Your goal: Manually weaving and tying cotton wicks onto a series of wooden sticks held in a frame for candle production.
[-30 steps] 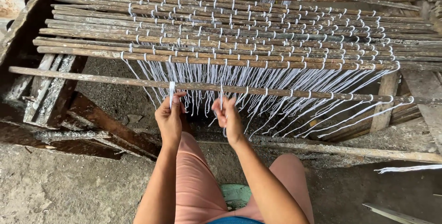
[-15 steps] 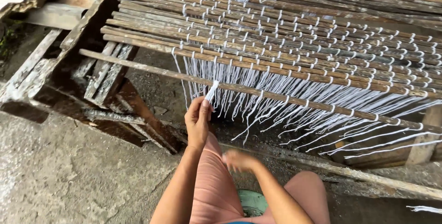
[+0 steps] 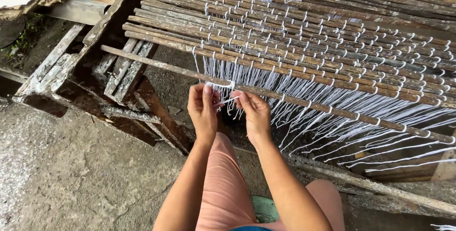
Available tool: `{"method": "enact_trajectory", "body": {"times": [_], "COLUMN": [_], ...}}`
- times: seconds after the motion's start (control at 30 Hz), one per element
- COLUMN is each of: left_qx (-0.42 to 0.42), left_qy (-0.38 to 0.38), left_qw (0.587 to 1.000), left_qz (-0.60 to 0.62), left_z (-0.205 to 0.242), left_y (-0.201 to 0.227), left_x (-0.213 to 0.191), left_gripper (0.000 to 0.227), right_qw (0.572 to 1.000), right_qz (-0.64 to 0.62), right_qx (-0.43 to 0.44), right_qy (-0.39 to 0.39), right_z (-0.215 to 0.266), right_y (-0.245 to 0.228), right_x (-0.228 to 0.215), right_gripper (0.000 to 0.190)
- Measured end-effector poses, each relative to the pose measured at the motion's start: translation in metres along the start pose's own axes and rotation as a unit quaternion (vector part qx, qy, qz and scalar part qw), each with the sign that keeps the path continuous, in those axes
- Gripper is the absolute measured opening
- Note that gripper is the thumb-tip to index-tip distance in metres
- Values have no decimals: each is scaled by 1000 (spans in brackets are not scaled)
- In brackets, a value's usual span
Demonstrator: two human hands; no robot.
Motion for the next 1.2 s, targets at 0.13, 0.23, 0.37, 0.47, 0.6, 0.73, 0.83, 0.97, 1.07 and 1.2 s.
{"method": "enact_trajectory", "body": {"times": [0.13,0.23,0.37,0.47,0.6,0.73,0.83,0.97,1.07,1.2], "left_qx": [0,-18,-34,-40,-33,-48,-43,-38,-38,-44], "left_qy": [4,23,15,10,2,-3,-12,-3,-2,-1], "left_qw": [1000,999,999,999,998,999,998,998,998,997], "left_qz": [-2,-13,-31,-31,-45,-17,-48,-52,-55,-64], "left_z": [-4,7,21,23,22,20,18,10,11,10], "left_y": [-23,-42,-38,-41,-32,-37,-41,-33,-27,-16], "left_x": [-5,-11,-8,-9,-6,-5,-5,2,2,4], "left_gripper": [17,19,17,18,16,20,20,18,18,18], "right_qw": [988,957,952,980,990,971,952,957,959,963], "right_qz": [-154,-287,-292,-161,-71,-166,-210,-200,-201,-199], "right_qx": [25,44,67,66,73,134,169,174,177,175], "right_qy": [20,-6,-61,-98,-94,-112,-146,-115,-89,-47], "right_z": [7,11,6,4,-5,3,9,14,18,17], "right_y": [-6,-13,0,-16,-3,-37,-29,-41,-40,-39], "right_x": [-1,1,-3,13,17,33,31,32,29,26], "right_gripper": [15,15,11,9,22,32,39,40,39,34]}}
Point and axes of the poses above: each hand's wrist, its own z-axis away from the middle knuckle, its own x-axis out of the palm, y = z × x, the point moved 3 cm from there along -z, towards the middle knuckle, and after that the axes turned 3 degrees about -y, right-handed, at the moved point
